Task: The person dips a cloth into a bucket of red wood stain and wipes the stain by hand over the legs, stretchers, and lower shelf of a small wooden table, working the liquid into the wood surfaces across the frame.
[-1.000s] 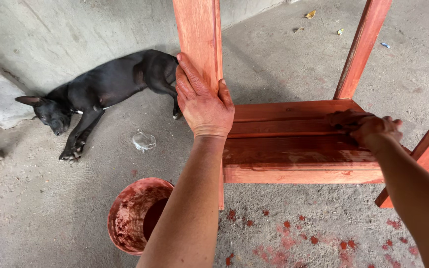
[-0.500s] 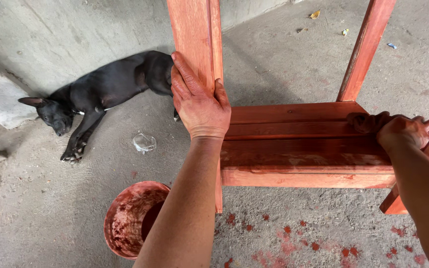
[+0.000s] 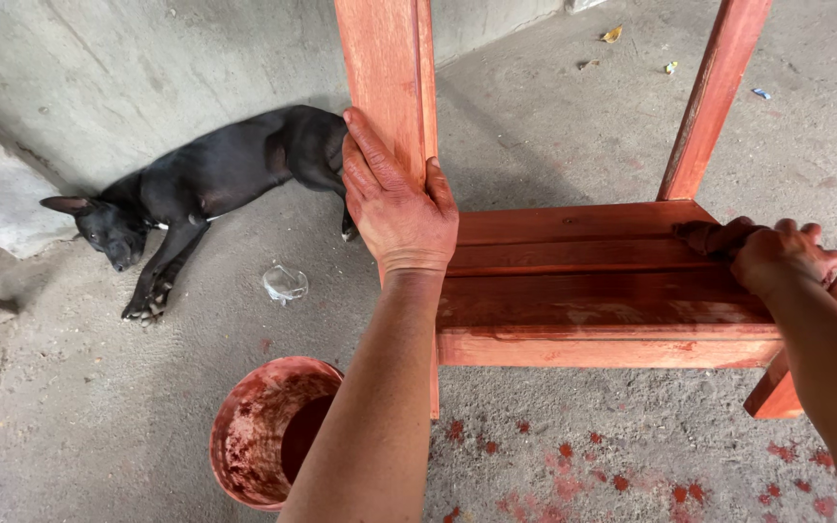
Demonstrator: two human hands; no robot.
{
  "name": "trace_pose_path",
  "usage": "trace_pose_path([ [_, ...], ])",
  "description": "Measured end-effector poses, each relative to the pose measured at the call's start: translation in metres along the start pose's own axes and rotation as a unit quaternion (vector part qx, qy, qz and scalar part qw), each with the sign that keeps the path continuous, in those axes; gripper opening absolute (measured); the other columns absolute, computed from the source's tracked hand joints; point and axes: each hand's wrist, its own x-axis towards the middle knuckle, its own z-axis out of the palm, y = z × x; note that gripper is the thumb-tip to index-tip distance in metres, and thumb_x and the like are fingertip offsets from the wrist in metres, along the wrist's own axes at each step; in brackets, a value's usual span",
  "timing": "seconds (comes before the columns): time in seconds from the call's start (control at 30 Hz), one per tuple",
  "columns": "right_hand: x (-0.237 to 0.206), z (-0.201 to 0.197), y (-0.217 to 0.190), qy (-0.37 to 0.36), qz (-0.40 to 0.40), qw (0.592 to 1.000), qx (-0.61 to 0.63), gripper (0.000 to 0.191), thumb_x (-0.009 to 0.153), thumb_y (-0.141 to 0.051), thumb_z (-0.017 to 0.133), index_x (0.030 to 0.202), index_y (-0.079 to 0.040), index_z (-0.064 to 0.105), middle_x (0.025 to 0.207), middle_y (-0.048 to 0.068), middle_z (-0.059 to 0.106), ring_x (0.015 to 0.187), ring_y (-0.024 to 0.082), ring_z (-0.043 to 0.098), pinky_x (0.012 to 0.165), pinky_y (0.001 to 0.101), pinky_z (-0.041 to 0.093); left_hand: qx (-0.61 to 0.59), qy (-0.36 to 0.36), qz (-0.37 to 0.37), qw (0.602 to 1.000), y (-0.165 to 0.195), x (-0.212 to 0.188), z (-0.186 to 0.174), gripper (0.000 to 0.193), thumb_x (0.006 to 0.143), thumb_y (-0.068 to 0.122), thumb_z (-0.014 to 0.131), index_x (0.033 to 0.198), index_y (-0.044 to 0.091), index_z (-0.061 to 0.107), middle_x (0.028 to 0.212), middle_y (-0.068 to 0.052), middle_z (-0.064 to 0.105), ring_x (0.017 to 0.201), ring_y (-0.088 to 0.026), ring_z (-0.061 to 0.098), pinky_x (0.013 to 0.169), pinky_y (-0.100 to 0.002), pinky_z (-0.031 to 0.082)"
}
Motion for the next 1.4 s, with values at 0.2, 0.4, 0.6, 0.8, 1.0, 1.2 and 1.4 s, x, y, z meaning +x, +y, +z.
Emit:
trace_pose_path([
  [0.2, -0.005, 0.003, -0.021, -0.031, -0.069, 0.997, 0.012, 0.051, 0.083, -0.034, 0.081, 0.133, -0.033, 0.07, 0.142, 0.007, 0.056, 0.137, 0.029, 0.044, 0.108, 0.0594, 0.04, -0.011, -0.003, -0.01, 1.0, -0.002, 0.0, 0.002, 0.101, 0.092, 0.024, 0.072, 0.161, -0.007, 0.006, 0.153, -0.031, 0.035, 0.134, -0.046, 0.045, 0.114, -0.052, 0.04],
  [0.4, -0.027, 0.002, -0.077, -0.035, -0.065, 0.997, -0.008, 0.075, 0.083, -0.031, 0.076, 0.152, -0.021, 0.048, 0.143, 0.009, 0.054, 0.136, 0.032, 0.043, 0.106, 0.0566, 0.045, -0.01, 0.0, -0.007, 1.0, -0.002, 0.002, 0.004, 0.103, 0.09, 0.024, 0.074, 0.161, -0.007, 0.005, 0.152, -0.031, 0.036, 0.134, -0.046, 0.045, 0.113, -0.052, 0.04],
  [0.6, -0.08, 0.001, -0.16, 0.016, -0.142, 0.989, -0.039, 0.073, 0.09, -0.047, 0.065, 0.152, -0.015, 0.043, 0.152, 0.018, 0.041, 0.142, 0.043, 0.03, 0.102, 0.0641, 0.043, -0.008, -0.001, -0.007, 1.0, -0.001, 0.001, 0.003, 0.103, 0.091, 0.026, 0.073, 0.161, -0.006, 0.005, 0.153, -0.03, 0.036, 0.134, -0.045, 0.046, 0.114, -0.052, 0.04],
  [0.8, -0.139, -0.014, -0.257, -0.057, -0.213, 0.973, -0.063, 0.051, 0.105, -0.045, 0.048, 0.136, -0.008, 0.065, 0.16, 0.013, 0.038, 0.143, 0.034, 0.041, 0.109, 0.0507, 0.047, -0.01, -0.005, -0.006, 1.0, 0.002, 0.0, -0.001, 0.102, 0.092, 0.027, 0.071, 0.161, -0.006, 0.005, 0.155, -0.03, 0.035, 0.134, -0.044, 0.046, 0.114, -0.051, 0.04],
  [1.0, -0.175, -0.024, -0.322, -0.062, -0.251, 0.955, 0.142, 0.056, 0.097, -0.037, 0.059, 0.147, -0.013, 0.051, 0.157, 0.015, 0.037, 0.14, 0.032, 0.041, 0.108, 0.0473, 0.045, -0.009, -0.001, -0.007, 1.0, 0.003, 0.0, -0.001, 0.103, 0.091, 0.028, 0.071, 0.161, -0.006, 0.004, 0.154, -0.029, 0.034, 0.136, -0.045, 0.045, 0.115, -0.051, 0.039],
  [1.2, -0.163, 0.002, -0.366, -0.236, -0.364, 0.661, 0.612, 0.051, 0.099, -0.036, 0.058, 0.143, -0.011, 0.054, 0.149, 0.014, 0.044, 0.132, 0.029, 0.047, 0.105, 0.0445, 0.048, -0.01, 0.001, -0.019, 1.0, 0.002, -0.002, 0.003, 0.102, 0.091, 0.029, 0.071, 0.162, -0.003, 0.006, 0.156, -0.027, 0.034, 0.137, -0.044, 0.045, 0.115, -0.052, 0.039],
  [1.4, -0.158, 0.023, -0.391, -0.415, -0.299, 0.349, 0.785, 0.046, 0.101, -0.034, 0.056, 0.139, -0.009, 0.057, 0.141, 0.013, 0.052, 0.125, 0.027, 0.052, 0.102, 0.0418, 0.05, -0.008, -0.003, -0.03, 1.0, 0.002, -0.002, 0.005, 0.101, 0.09, 0.029, 0.071, 0.161, -0.005, 0.008, 0.155, -0.028, 0.036, 0.136, -0.044, 0.046, 0.115, -0.052, 0.039],
])
